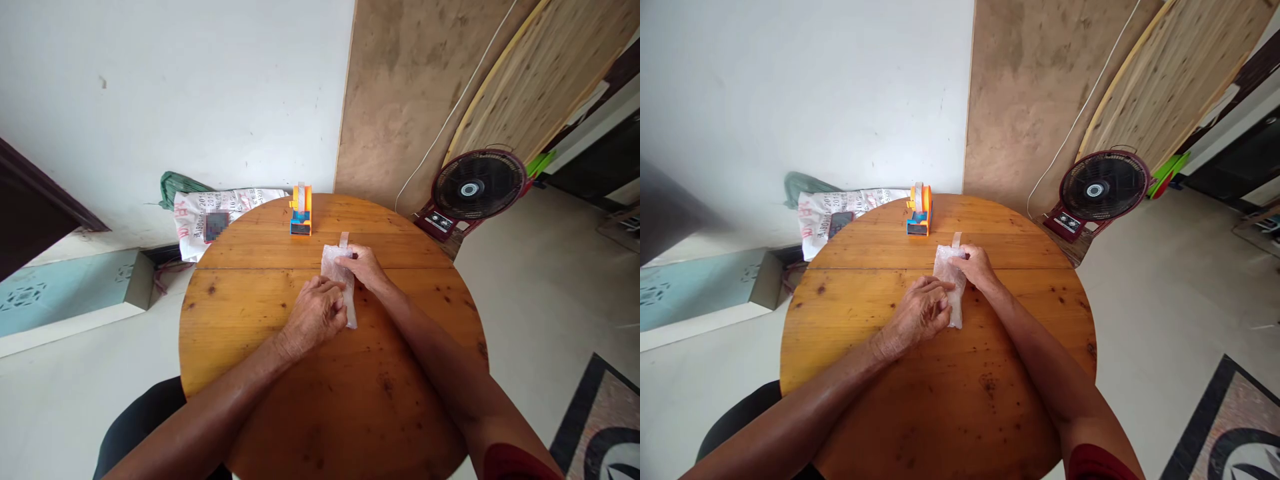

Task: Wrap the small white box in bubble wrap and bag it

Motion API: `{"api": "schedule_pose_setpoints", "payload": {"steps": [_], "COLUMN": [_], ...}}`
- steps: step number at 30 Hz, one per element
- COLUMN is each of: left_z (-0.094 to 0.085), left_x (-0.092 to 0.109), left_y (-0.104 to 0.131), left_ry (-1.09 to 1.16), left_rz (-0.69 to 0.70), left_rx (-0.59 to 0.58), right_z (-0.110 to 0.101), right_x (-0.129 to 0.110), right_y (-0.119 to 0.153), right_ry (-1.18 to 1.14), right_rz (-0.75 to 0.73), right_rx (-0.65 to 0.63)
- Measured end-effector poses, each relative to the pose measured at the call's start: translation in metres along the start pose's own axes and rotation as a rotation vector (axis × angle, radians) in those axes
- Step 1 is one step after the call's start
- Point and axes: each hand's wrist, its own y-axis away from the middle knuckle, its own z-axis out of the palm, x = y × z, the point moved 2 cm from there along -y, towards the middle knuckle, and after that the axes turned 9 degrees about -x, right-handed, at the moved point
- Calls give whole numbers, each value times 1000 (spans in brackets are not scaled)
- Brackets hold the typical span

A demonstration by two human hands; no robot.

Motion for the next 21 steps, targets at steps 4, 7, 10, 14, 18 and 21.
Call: {"api": "schedule_pose_setpoints", "payload": {"steps": [4, 7, 10, 14, 18, 21], "left_z": [-4, -4, -4, -4, -4, -4], "left_x": [4, 4, 4, 5, 6, 5], "left_y": [0, 2, 3, 4, 6, 7], "left_ry": [-70, -116, -145, -207, -252, -229], "left_rz": [12, 5, -31, -13, -19, -79], "left_rx": [10, 3, -12, -52, -64, -80], "right_z": [3, 4, 4, 4, 4, 4], "right_x": [6, 9, 9, 5, 3, 3], "right_y": [-1, -2, -3, -2, -3, -2], "right_ry": [118, 170, 161, 195, 174, 41], "right_rz": [-31, -46, -38, -25, 13, 56], "right_rx": [34, 57, 33, 23, 36, 31]}}
